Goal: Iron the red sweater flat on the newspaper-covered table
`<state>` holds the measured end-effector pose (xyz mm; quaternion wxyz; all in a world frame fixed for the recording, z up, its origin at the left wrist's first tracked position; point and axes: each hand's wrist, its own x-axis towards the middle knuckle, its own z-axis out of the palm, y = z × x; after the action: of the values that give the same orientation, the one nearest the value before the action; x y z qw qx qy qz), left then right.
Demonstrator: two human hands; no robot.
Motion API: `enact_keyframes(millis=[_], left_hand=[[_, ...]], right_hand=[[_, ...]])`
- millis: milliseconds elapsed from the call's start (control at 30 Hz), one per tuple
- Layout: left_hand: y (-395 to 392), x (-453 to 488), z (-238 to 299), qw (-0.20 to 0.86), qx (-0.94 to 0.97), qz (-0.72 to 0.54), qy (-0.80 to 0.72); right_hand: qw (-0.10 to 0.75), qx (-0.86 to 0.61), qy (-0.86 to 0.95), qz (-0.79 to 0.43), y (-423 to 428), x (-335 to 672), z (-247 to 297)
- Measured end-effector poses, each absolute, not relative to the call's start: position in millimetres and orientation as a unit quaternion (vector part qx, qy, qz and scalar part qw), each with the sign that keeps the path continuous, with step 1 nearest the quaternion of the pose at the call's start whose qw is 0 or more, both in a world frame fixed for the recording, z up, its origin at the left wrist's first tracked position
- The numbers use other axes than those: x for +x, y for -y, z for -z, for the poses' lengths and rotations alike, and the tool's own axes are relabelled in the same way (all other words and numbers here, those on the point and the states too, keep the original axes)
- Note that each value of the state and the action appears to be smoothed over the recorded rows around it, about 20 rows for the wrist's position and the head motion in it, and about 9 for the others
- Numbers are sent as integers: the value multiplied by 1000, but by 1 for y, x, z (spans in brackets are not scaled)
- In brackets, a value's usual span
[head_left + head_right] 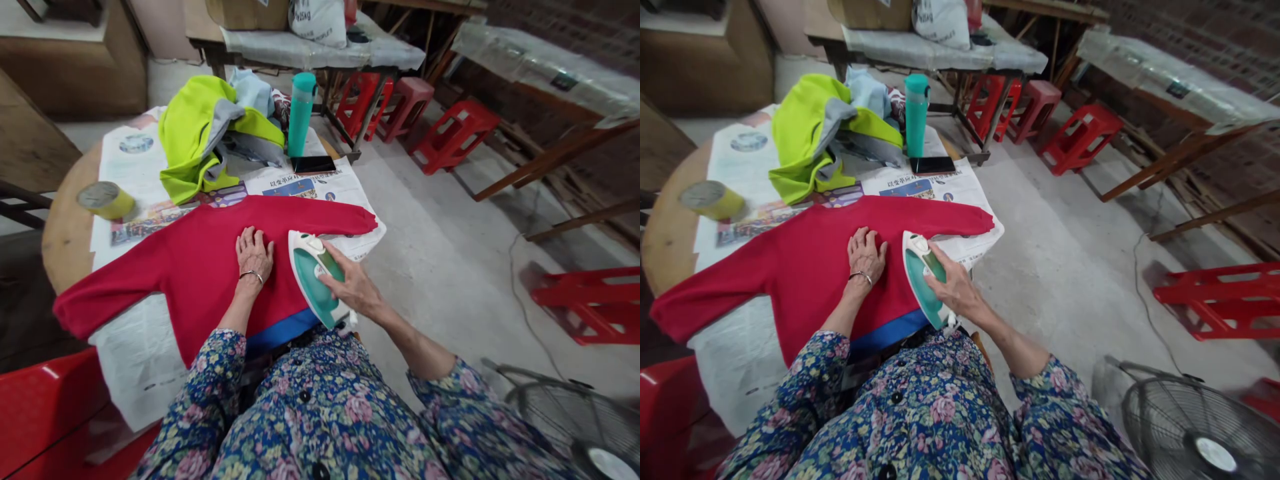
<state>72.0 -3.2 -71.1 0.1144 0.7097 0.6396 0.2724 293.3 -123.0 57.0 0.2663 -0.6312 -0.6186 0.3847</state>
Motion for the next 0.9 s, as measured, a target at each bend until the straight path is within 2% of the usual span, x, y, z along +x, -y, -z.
enact_keyframes(millis=[200,333,700,800,900], left_hand=[[4,73,68,115,714,-268,-637],[2,72,68,113,712,-272,-637],[-3,71,72,97,711,-277,-639],[-2,74,68,90,715,-261,-643],[-9,77,55,92,727,-190,-653]], right_hand=[[287,-652,618,-332,47,284,-71],[284,-659,615,-326,34,280,-76],[247,-599,604,-464,166,319,-63],[241,-591,604,-477,177,323,-63],[261,-590,614,-456,157,316,-61]])
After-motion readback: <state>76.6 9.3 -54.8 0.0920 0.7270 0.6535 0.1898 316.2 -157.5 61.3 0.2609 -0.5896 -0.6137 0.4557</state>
